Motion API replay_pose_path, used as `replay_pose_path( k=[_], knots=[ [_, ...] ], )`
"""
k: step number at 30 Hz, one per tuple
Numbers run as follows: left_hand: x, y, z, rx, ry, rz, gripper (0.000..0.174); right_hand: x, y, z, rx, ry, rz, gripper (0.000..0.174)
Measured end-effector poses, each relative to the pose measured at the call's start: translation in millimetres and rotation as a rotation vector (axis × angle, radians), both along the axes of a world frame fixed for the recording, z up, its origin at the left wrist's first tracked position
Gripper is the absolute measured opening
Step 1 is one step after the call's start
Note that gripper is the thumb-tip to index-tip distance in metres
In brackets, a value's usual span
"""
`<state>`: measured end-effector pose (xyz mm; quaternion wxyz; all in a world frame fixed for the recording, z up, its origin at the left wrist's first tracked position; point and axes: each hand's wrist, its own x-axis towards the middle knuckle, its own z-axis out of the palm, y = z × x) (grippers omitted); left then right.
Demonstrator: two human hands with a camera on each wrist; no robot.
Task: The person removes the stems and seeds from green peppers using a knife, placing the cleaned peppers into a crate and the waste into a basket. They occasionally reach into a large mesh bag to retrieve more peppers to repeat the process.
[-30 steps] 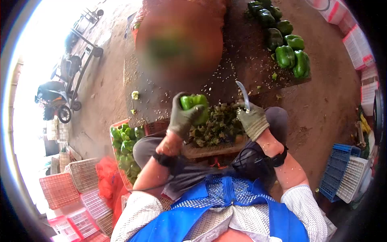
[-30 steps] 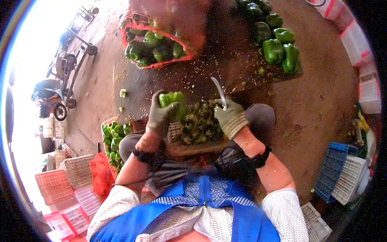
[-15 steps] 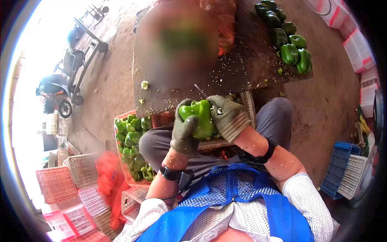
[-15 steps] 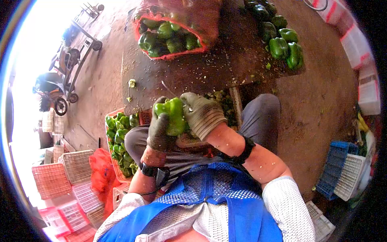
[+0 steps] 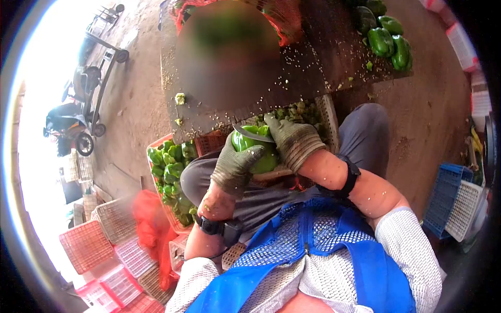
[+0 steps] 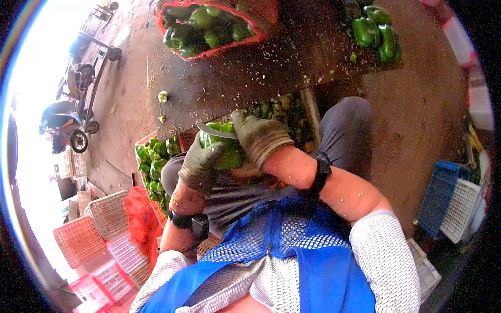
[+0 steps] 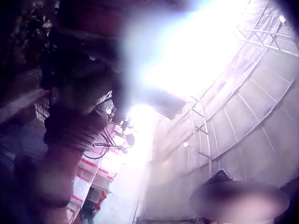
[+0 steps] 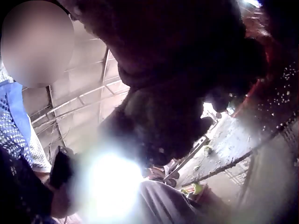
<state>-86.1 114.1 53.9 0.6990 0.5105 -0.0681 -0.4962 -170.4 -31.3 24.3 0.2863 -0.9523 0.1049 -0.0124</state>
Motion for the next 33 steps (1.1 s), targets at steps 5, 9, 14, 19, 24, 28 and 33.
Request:
replay_pose_path(
  k=[5,9,14,19,24,28,33],
  knots=[
    [0,-5,25,0.068,0.107,-0.015,0.067,8,-12,-29,-0.026,0.109,-0.098,0.041],
    [6,1,30,0.067,-0.171,0.307,0.098,10,-52,-156,0.167,0.291,-0.298,0.024],
    [52,-25,-5,0.084,-0.526,0.351,0.099,31,-49,-72,0.521,-0.053,-0.138,0.026],
    [81,-53,-28,0.054,-0.911,0.179,0.101,14,-63,-3,0.875,-0.24,-0.227,0.026],
    [88,-63,-31,-0.033,-1.079,0.075,0.102,22,-37,4,0.719,-0.344,-0.136,0.025],
    [81,-57,-18,-0.162,-0.849,0.168,0.102,33,-22,11,0.636,-0.294,-0.143,0.02],
    [101,-46,6,-0.331,-0.405,0.552,0.077,70,12,-33,0.544,-0.303,0.017,0.014]
  ],
)
